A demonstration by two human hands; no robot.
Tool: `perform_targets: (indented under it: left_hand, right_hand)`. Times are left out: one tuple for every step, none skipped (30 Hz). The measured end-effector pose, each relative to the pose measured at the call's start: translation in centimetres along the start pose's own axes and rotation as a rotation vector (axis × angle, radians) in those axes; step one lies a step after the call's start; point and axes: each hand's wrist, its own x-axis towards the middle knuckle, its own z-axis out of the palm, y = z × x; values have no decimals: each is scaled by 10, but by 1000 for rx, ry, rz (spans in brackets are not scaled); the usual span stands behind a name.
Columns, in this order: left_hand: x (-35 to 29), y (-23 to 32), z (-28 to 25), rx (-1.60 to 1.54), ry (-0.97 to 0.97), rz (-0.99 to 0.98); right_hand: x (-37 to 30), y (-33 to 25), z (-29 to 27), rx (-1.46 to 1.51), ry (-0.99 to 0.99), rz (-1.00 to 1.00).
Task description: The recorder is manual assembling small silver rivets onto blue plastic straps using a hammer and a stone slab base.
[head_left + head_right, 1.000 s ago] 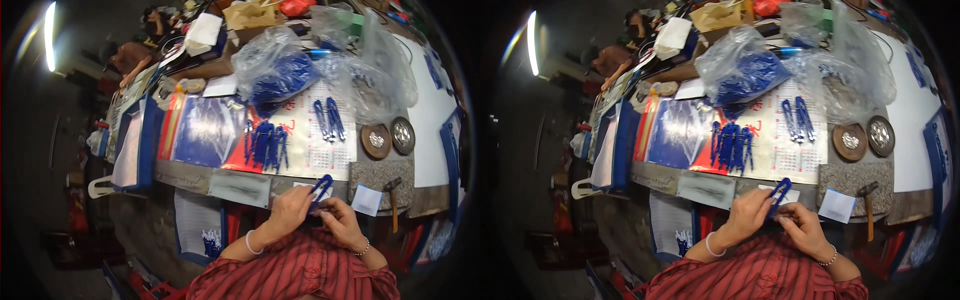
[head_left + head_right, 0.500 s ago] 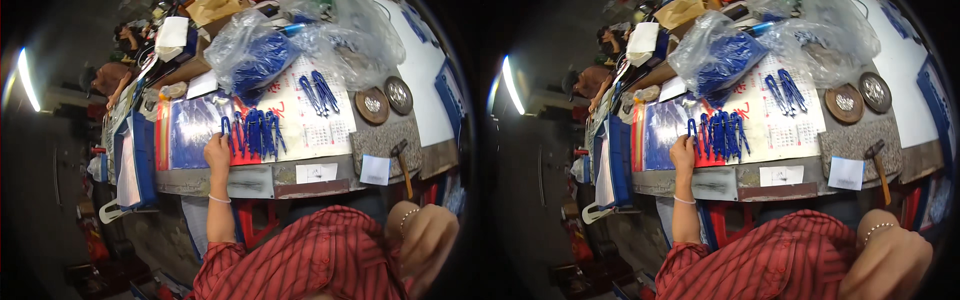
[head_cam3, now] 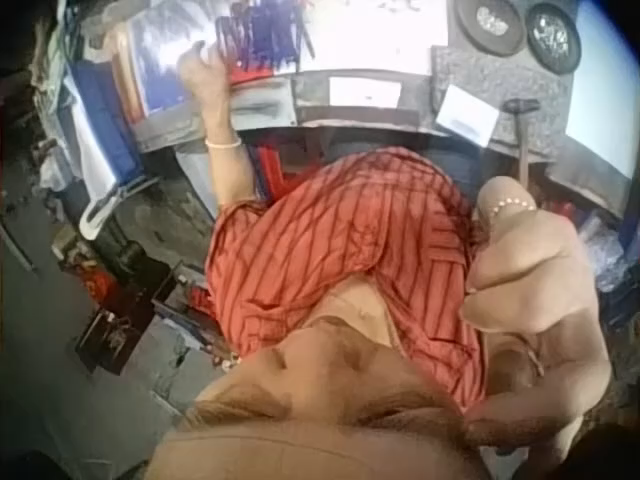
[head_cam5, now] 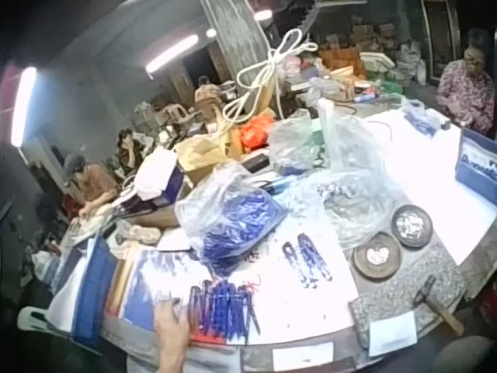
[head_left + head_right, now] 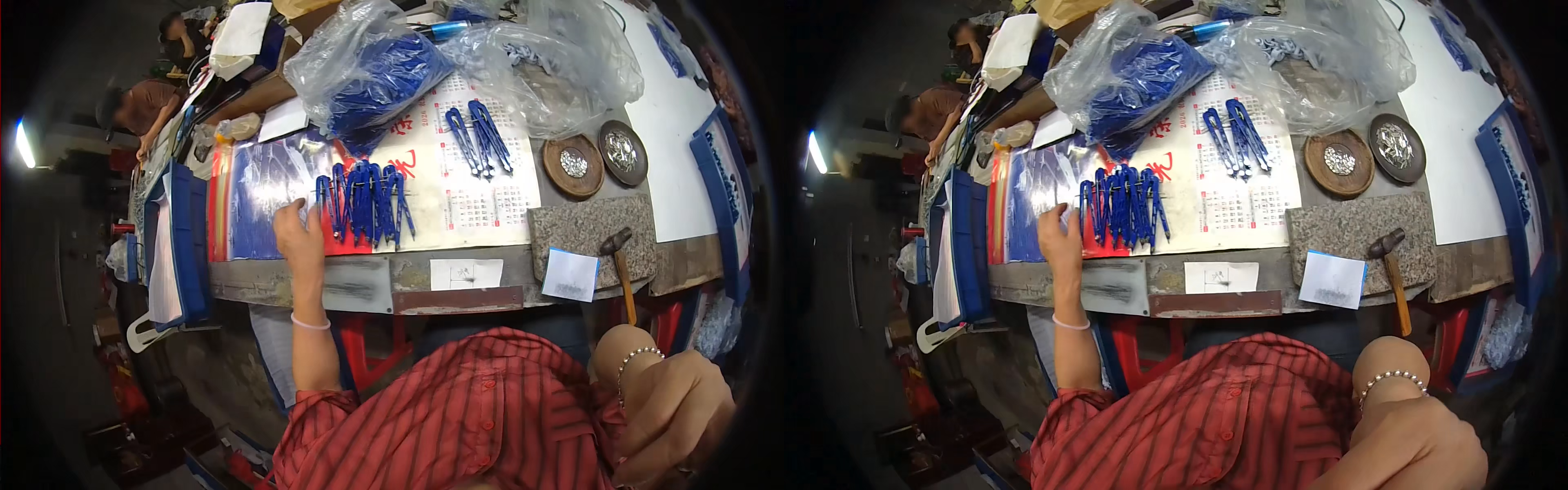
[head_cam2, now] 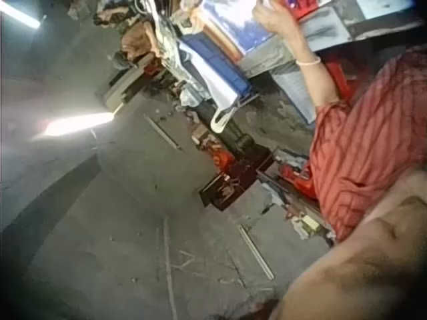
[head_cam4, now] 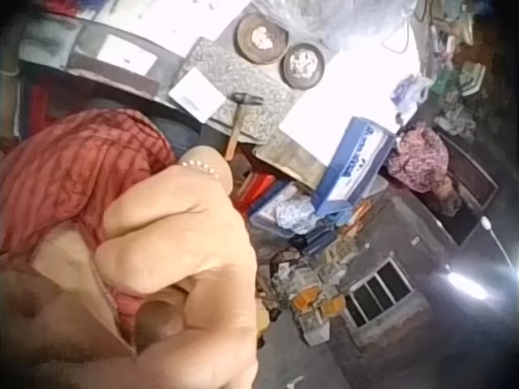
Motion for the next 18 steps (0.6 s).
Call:
perform_targets:
  left_hand:
    - [2,11,-7,-1,-7,1]
    - [4,24,-15,-34,23,10]
    - [5,36,-22,-66,53,20]
    - [5,45,-28,-64,59,19]
    - [4,54,-31,-129,65,22]
    - [4,63,-34,-194,72,26]
    - [3,71,-41,-194,79,25]
    - [2,80,-43,-242,88,54]
    - [2,89,-43,-289,96,83]
    - [0,97,-47,-281,93,83]
    - [-1,105,-49,-305,96,120]
    - [-2,114,-50,-330,97,157]
    - [-2,122,-53,-372,92,171]
    - [-6,126,-53,-364,87,172]
    - [-10,129,-53,-372,78,203]
    - [-13,131,-53,-381,66,239]
    - [-16,136,-50,-460,37,217]
    - [-18,135,-54,-455,30,223]
  right_hand:
    - [-1,-1,-2,0,6,-15]
    - [4,4,-3,2,14,-28]
    - [4,4,-1,3,21,-43]
    - [5,6,-1,6,16,-62]
    - [-1,-1,-1,4,10,-82]
    - [-4,2,0,2,4,-102]
    - [-19,-10,-1,4,-3,-120]
    - [-16,-5,0,0,-2,-138]
    - [-23,-9,-1,-4,0,-156]
    - [-18,-5,-2,4,3,-176]
    - [-13,1,-3,12,7,-196]
    - [-16,-2,-4,20,12,-217]
    - [-18,-3,-1,28,18,-238]
    - [-19,-5,-1,35,23,-259]
    - [-19,-5,-2,42,29,-281]
    - [1,11,1,45,38,-306]
    - [-15,-7,2,46,46,-331]
    - [-12,1,6,47,54,-354]
